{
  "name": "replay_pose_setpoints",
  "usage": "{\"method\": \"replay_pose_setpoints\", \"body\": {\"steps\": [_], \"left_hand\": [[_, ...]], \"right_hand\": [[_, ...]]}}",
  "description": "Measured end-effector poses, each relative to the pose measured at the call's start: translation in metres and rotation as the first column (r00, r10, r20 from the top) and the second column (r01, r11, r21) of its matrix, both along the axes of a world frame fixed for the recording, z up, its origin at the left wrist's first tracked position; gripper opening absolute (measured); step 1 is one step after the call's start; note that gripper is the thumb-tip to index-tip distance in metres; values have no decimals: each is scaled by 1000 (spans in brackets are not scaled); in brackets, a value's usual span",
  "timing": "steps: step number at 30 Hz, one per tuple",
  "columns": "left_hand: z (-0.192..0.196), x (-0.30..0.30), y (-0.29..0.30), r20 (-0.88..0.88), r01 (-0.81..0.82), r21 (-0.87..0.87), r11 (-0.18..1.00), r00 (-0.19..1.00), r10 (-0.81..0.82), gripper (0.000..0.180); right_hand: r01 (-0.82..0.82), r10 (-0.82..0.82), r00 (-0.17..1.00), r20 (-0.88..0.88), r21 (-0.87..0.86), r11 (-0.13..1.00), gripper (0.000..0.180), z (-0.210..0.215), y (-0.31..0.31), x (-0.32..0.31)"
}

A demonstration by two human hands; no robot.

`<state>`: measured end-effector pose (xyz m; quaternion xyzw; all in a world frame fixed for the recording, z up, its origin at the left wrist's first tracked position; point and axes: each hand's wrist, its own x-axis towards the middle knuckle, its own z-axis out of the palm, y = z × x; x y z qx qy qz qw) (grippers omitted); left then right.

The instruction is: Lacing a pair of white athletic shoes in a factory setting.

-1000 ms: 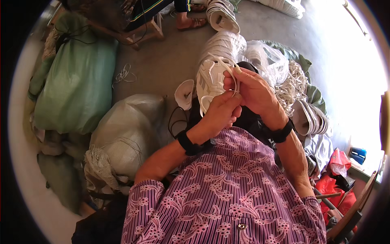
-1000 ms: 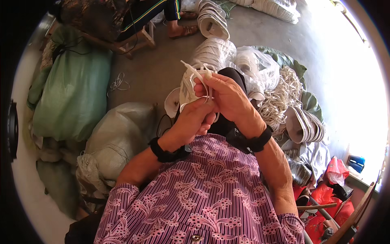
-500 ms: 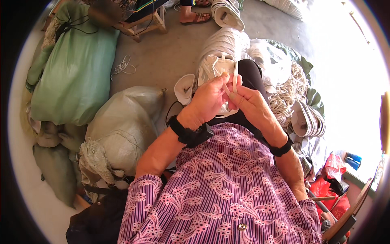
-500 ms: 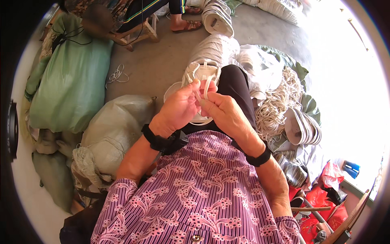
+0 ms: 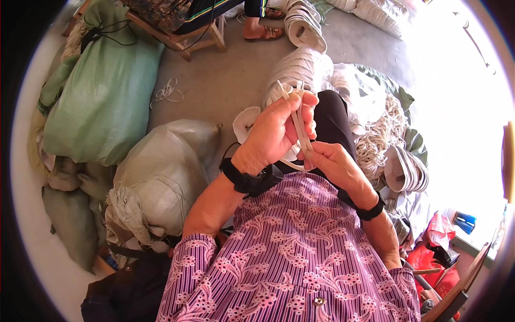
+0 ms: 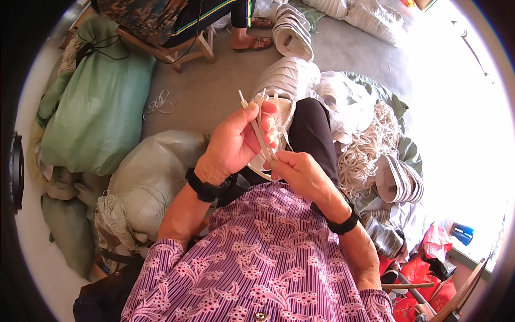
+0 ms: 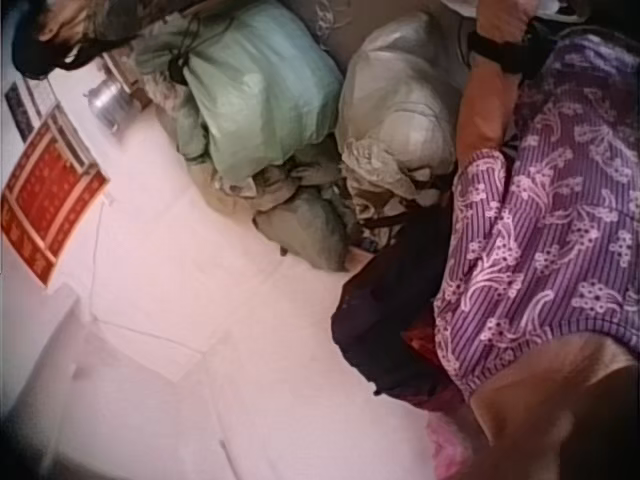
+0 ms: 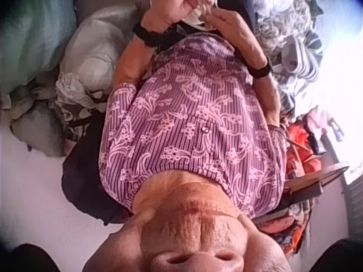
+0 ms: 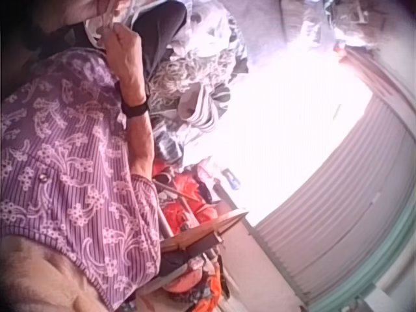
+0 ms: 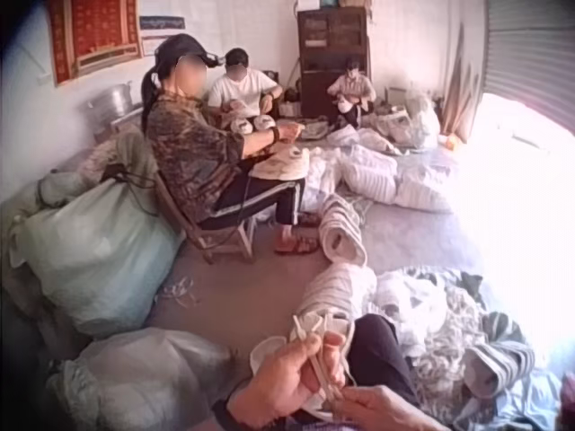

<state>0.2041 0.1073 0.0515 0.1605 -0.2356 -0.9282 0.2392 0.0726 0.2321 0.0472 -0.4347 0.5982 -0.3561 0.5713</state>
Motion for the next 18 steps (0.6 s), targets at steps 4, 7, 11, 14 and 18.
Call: {"method": "replay_pose_setpoints", "body": {"steps": [4,7,11,14,18], "left_hand": [[5,0,1,4,33,-38,999,999,-33,29],[11,-2,3,48,96,-127,987,995,-90,32],[21,-2,5,260,254,-367,895,952,-164,37],[27,-1,6,388,361,-509,781,906,-167,38],[28,2,4,377,425,-564,708,895,-238,39]], "right_hand": [[39,-42,998,-46,-66,997,23,6,-6,-6],[256,-199,954,225,-260,931,34,18,-18,-16],[289,-189,921,340,-272,918,40,33,-35,-20],[211,-106,908,405,-225,951,38,42,-40,-18],[224,-115,854,507,-159,962,36,51,-41,-14]]}}
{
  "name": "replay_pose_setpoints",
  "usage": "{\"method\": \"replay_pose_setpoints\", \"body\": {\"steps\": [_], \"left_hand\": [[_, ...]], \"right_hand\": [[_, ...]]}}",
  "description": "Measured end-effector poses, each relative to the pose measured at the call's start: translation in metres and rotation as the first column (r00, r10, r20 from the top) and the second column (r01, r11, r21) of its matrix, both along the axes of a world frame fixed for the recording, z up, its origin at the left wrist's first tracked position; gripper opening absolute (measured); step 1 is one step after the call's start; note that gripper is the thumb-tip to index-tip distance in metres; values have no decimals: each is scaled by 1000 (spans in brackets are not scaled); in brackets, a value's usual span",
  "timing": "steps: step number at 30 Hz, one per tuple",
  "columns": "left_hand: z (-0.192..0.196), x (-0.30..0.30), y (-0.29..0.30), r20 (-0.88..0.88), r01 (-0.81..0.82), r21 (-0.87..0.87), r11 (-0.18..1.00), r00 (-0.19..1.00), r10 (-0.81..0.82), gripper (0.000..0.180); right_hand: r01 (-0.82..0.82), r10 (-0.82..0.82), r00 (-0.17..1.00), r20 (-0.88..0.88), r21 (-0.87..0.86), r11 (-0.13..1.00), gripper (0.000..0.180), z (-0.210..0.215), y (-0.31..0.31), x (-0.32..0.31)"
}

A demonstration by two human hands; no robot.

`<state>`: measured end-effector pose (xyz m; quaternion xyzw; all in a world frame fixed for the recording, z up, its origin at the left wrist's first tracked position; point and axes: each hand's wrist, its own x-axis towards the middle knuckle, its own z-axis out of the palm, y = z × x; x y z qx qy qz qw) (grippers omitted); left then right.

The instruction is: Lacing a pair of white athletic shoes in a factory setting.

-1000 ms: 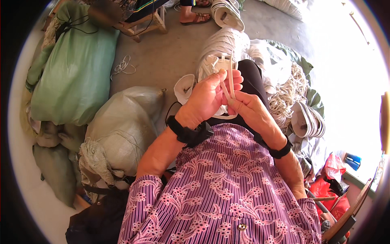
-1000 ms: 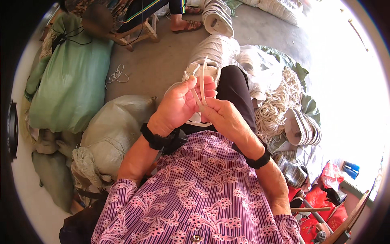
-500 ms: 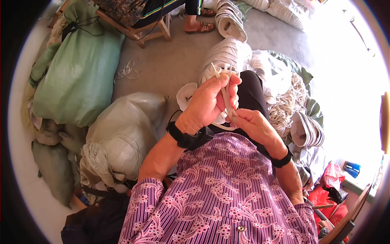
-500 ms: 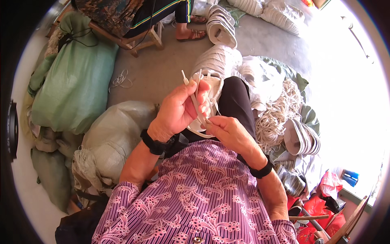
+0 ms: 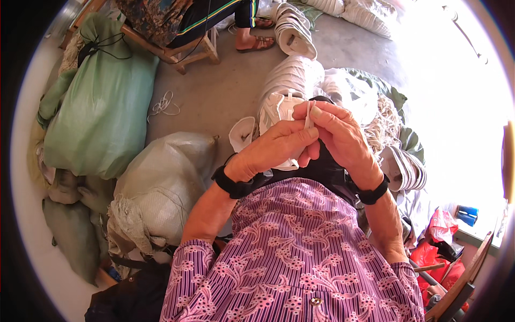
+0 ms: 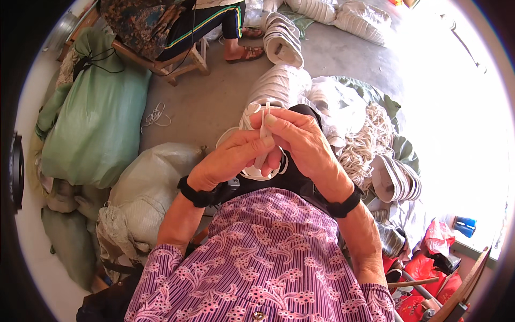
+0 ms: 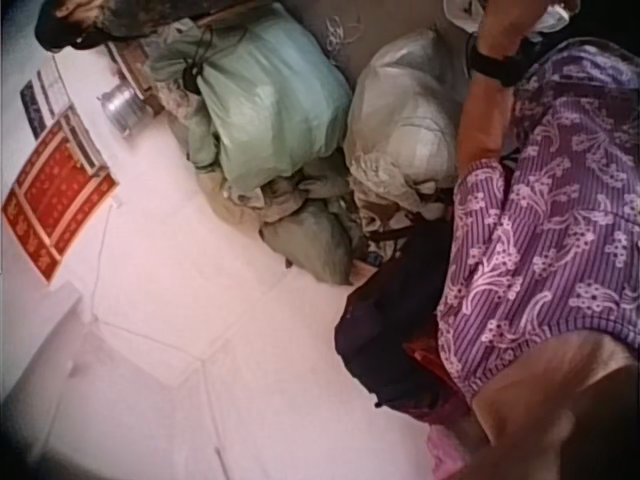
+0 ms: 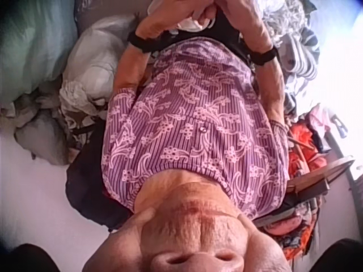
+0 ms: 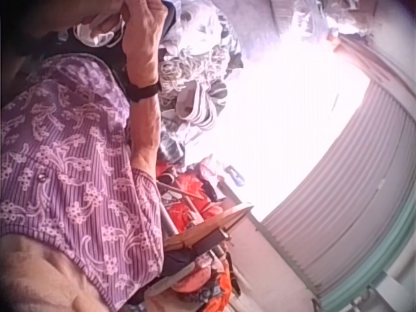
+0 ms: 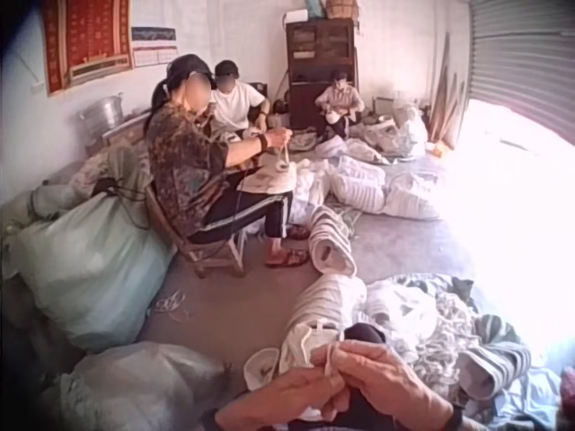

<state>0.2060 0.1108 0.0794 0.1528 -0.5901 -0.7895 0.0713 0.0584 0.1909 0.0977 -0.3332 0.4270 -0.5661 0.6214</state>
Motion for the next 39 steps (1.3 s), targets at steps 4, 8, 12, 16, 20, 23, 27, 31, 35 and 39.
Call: {"method": "replay_pose_setpoints", "body": {"steps": [4,8,12,16,20,23,27,31,35,39], "left_hand": [[-2,1,-3,-1,24,-1,1000,1000,-24,40],[-3,1,-3,-7,32,19,999,999,-32,41],[-2,1,-4,25,35,7,999,999,-36,42],[-1,2,-5,44,44,-7,999,998,-44,43],[1,0,-4,-12,13,50,999,1000,-13,38],[6,2,-3,-26,-6,68,998,1000,8,32],[17,8,-9,-73,-84,-55,995,994,80,24],[18,19,-23,-115,-306,-242,921,951,286,21],[-12,25,-38,-213,-538,-307,785,843,494,21],[-69,28,-40,-125,-493,-598,632,836,534,22]], "right_hand": [[-22,23,995,98,-8,1000,35,1,0,1],[-24,23,996,87,16,1000,34,-2,1,1],[-33,33,994,108,2,999,33,-3,0,1],[-43,41,993,108,14,999,31,-2,-1,1],[-49,47,996,72,27,998,30,5,-5,0],[-40,35,983,-178,-28,999,26,28,-16,-16],[-13,-106,938,-331,-340,940,20,87,-45,-70],[92,-248,834,-492,-320,943,20,92,-73,-111],[172,-261,604,-753,-197,965,20,8,-112,-133],[256,-115,302,-946,-35,966,20,-125,-138,-146]]}}
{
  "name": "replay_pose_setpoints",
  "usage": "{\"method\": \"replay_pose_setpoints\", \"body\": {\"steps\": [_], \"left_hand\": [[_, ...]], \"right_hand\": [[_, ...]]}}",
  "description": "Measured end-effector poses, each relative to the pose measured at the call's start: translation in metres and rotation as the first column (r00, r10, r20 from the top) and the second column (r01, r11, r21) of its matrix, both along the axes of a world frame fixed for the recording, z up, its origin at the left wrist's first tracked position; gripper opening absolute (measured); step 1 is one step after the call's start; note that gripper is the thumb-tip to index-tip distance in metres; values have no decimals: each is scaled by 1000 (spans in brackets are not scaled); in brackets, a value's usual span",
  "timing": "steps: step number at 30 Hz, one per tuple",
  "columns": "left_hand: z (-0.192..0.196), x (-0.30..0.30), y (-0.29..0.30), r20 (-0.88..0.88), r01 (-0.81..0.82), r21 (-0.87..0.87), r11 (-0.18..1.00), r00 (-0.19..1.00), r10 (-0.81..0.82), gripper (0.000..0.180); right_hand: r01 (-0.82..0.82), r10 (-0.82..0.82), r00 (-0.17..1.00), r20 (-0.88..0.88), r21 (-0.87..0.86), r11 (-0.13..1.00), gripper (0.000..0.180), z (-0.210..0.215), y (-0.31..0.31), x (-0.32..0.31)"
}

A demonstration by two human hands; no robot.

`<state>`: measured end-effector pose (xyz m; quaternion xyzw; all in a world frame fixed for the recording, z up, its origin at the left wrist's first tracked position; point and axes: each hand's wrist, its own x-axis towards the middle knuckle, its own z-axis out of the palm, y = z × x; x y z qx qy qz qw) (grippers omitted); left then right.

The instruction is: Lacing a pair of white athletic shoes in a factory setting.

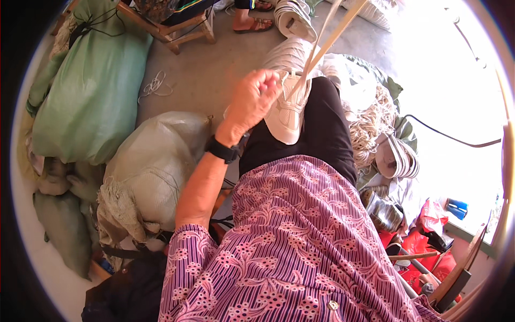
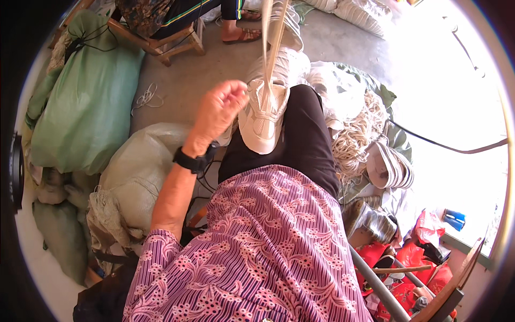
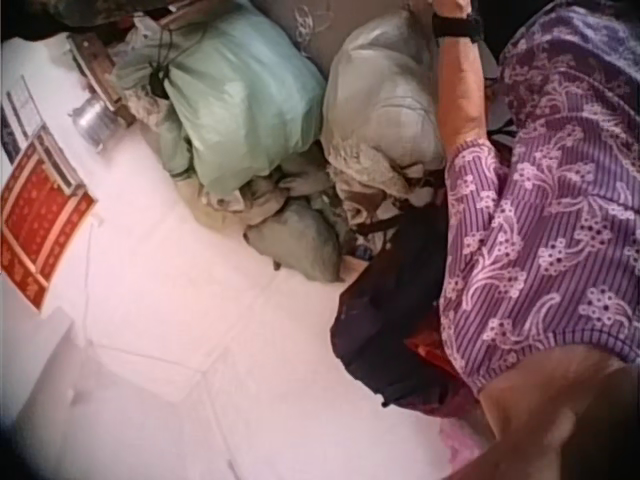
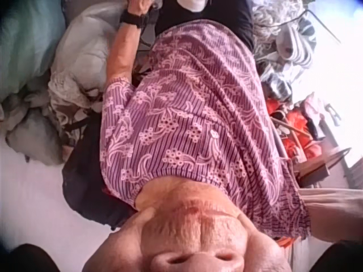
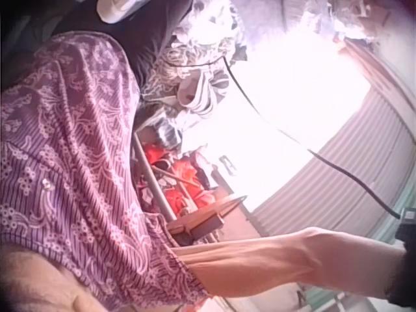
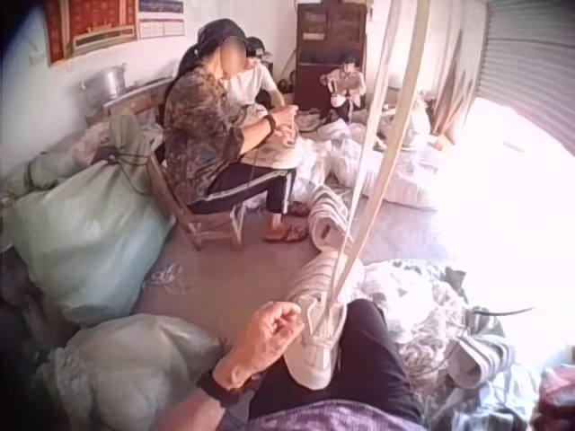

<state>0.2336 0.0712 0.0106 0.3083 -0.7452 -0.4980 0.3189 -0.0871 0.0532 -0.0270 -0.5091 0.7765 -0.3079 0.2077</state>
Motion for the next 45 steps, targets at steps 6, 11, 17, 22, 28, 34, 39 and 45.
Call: {"method": "replay_pose_setpoints", "body": {"steps": [6,11,17,22,28,34,39,45], "left_hand": [[-64,-1,30,162,48,-181,982,987,-19,23],[-60,-2,34,162,36,-220,975,987,0,15],[-48,-37,26,303,199,-279,939,946,-111,13],[-54,-54,17,453,269,-274,923,883,-123,11],[-53,-67,12,604,371,-270,888,784,-144,6],[-57,-73,10,636,409,-253,877,753,-168,11],[-61,-72,2,638,451,-190,872,732,-240,14],[-61,-56,-6,416,426,-48,903,831,-370,17]], "right_hand": [[142,-83,956,-282,196,970,20,-140,-3,-16],[214,-126,926,-357,221,952,21,-179,-4,-26],[247,-149,909,-390,217,944,21,-193,-6,-30],[268,-165,899,-405,211,940,22,-199,-6,-31],[295,-191,888,-418,201,934,22,-203,-8,-32],[310,-208,883,-420,189,932,23,-197,-7,-30],[340,-248,880,-406,172,925,23,-194,-4,-26],[289,-187,863,-469,154,945,24,-223,-12,-44]]}}
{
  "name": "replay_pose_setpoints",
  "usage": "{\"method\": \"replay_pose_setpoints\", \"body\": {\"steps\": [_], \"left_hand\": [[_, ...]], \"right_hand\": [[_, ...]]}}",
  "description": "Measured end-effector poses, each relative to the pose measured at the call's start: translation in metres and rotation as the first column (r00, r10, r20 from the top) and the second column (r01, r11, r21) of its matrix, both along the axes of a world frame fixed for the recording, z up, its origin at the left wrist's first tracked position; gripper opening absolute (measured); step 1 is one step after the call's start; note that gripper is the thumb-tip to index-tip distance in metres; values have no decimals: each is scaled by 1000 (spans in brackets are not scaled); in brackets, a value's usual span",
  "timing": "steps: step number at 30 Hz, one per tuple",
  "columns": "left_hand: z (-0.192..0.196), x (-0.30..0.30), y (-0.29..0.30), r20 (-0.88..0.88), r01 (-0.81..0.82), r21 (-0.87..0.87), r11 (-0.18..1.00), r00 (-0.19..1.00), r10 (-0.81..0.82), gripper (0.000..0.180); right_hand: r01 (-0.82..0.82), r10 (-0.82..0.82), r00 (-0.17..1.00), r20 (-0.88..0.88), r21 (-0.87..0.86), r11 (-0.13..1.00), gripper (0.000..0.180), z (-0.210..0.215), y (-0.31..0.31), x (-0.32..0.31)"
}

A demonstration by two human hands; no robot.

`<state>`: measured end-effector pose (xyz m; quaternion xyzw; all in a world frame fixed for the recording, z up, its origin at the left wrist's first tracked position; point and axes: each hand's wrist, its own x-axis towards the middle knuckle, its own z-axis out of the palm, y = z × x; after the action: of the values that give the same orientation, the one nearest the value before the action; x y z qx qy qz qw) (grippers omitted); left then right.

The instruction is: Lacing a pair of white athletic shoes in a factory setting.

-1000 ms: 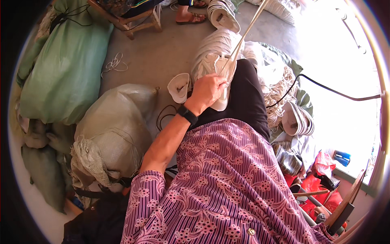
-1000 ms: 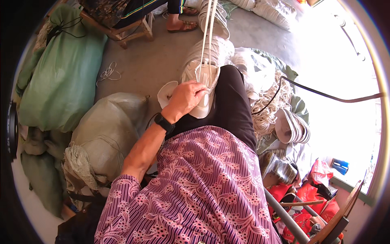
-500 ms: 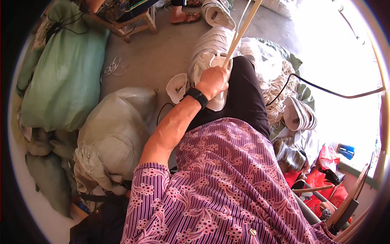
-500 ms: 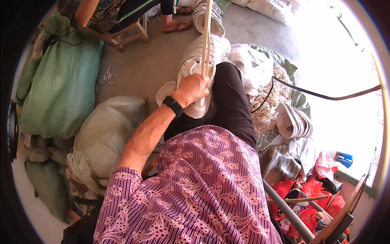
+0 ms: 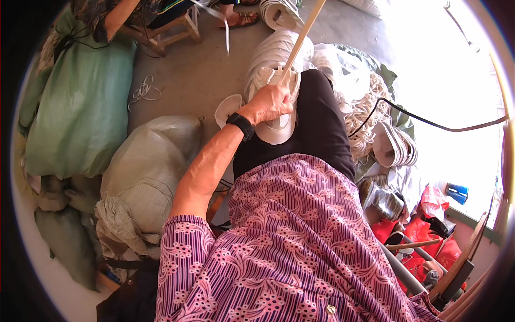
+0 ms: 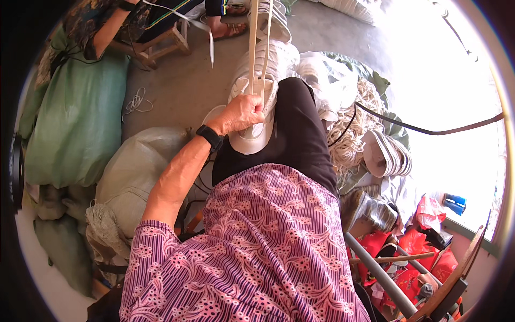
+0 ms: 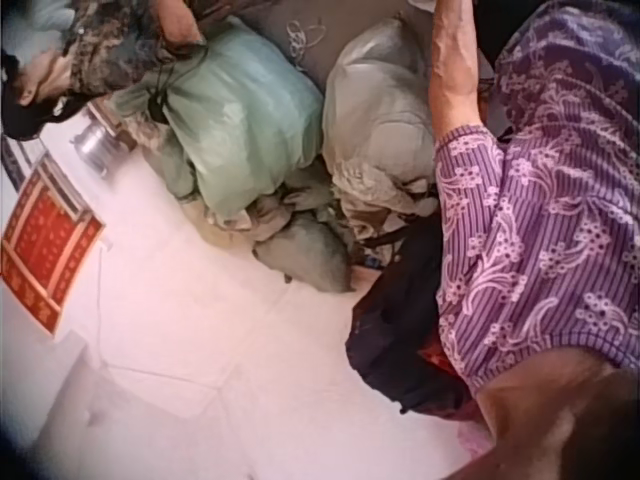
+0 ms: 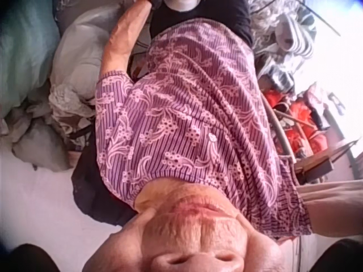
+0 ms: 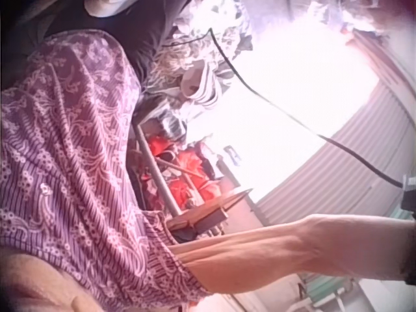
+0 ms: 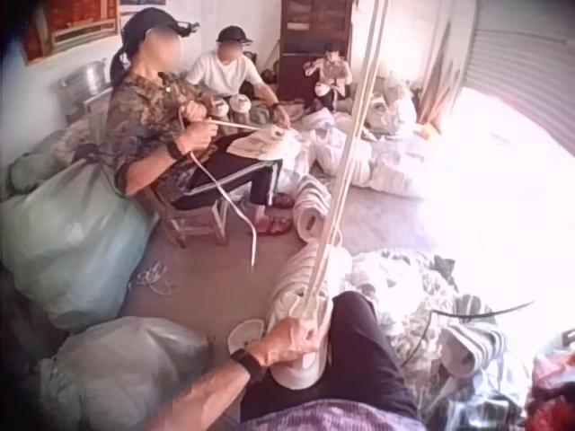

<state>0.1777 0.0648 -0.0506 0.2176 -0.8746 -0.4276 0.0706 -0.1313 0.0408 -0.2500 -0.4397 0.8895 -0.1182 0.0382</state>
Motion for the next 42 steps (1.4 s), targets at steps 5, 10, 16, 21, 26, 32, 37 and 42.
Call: {"method": "replay_pose_setpoints", "body": {"steps": [5,10,16,21,26,32,37,42], "left_hand": [[2,-5,7,62,-53,-69,996,996,57,13],[-1,-5,9,16,-41,-88,995,999,42,14],[-2,-2,6,-25,-36,-40,999,999,35,14],[2,11,3,-51,-51,115,992,997,58,13],[0,29,2,-69,-191,116,975,977,200,14],[1,34,0,-140,-171,12,985,975,170,13],[0,27,0,-69,-145,-179,973,988,135,8],[-10,40,6,-244,-281,-203,938,942,229,8]], "right_hand": [[-25,25,1000,1,152,988,26,-26,-11,-22],[-51,57,997,-45,133,990,26,-35,-12,-28],[-93,99,992,-75,77,993,25,-27,-7,-24],[-109,122,987,-101,126,986,25,-3,-3,-10],[-81,90,994,-66,127,989,22,16,0,6],[-82,89,995,-49,114,990,21,14,0,6],[-86,90,995,-30,109,990,20,12,-1,2],[-85,86,996,-4,87,993,19,17,1,-1]]}}
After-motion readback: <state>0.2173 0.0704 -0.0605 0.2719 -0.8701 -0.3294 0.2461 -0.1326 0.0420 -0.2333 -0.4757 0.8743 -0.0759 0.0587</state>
